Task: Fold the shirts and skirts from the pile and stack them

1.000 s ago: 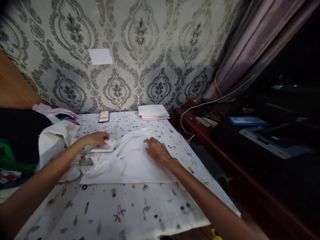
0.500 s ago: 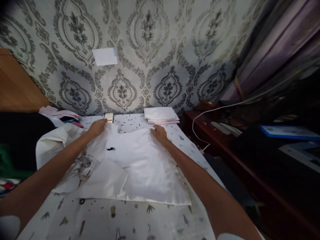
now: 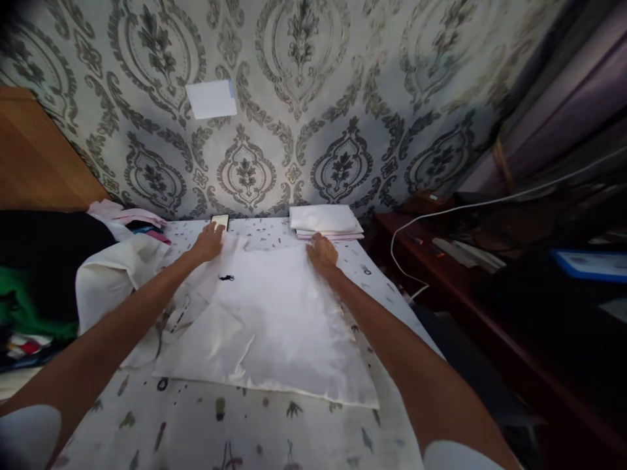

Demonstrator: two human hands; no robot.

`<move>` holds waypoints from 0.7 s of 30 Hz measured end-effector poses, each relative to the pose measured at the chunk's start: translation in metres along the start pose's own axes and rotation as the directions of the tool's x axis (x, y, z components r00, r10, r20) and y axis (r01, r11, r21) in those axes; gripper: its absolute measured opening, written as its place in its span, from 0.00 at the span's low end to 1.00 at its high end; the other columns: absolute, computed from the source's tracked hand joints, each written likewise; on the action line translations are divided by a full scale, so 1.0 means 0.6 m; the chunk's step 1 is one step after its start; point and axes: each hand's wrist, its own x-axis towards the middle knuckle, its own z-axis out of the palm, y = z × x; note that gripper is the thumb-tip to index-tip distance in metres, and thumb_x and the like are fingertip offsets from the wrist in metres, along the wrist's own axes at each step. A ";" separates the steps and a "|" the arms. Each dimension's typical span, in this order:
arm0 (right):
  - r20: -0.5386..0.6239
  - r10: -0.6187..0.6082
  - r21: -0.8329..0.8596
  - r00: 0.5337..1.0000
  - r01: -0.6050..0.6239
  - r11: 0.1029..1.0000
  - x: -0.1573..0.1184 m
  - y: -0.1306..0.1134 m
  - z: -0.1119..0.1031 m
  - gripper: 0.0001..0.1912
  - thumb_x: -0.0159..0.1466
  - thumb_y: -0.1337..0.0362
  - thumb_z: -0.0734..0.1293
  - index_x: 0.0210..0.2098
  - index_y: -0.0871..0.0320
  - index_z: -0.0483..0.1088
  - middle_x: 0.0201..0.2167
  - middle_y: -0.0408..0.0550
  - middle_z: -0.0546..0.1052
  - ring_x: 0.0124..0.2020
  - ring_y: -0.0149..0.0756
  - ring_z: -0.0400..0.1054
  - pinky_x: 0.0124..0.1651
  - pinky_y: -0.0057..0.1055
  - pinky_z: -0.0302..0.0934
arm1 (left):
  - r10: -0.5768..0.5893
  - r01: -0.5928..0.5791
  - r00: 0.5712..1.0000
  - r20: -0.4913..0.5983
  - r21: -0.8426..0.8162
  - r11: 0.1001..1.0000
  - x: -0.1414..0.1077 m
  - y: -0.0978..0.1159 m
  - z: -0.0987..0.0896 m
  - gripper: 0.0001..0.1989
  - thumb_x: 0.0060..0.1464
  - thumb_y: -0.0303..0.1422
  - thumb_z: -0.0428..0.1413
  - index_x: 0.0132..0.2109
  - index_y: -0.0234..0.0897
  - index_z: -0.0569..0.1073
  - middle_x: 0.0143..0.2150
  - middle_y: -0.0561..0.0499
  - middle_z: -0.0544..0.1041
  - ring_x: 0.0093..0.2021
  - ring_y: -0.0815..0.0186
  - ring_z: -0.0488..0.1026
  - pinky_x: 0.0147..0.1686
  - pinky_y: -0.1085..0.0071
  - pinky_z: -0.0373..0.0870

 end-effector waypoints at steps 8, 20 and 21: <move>0.080 -0.143 -0.029 0.987 0.146 0.989 -0.142 0.019 -0.033 0.27 0.67 0.56 0.59 0.63 0.60 0.59 0.60 0.62 0.65 0.58 0.53 0.61 0.58 0.46 0.58 | 0.329 -0.194 0.876 0.351 -0.367 0.910 -0.251 0.072 -0.028 0.27 0.62 0.49 0.49 0.61 0.38 0.64 0.60 0.41 0.70 0.60 0.54 0.67 0.57 0.63 0.64; 0.036 -0.055 -0.044 0.998 0.057 0.997 -0.403 0.102 -0.115 0.15 0.63 0.48 0.60 0.32 0.52 0.67 0.38 0.55 0.73 0.43 0.53 0.69 0.43 0.46 0.65 | 0.404 -0.196 0.828 0.389 -0.473 0.859 -0.464 0.071 -0.091 0.08 0.57 0.29 0.48 0.43 0.42 0.67 0.48 0.47 0.72 0.48 0.58 0.68 0.46 0.66 0.66; 0.054 -0.044 -0.018 0.998 0.045 0.999 -0.412 0.099 -0.123 0.15 0.63 0.49 0.59 0.28 0.51 0.65 0.35 0.54 0.74 0.40 0.51 0.69 0.41 0.45 0.64 | 0.435 -0.221 0.799 0.415 -0.469 0.855 -0.473 0.075 -0.096 0.09 0.54 0.26 0.48 0.41 0.42 0.67 0.47 0.48 0.72 0.47 0.59 0.69 0.45 0.66 0.66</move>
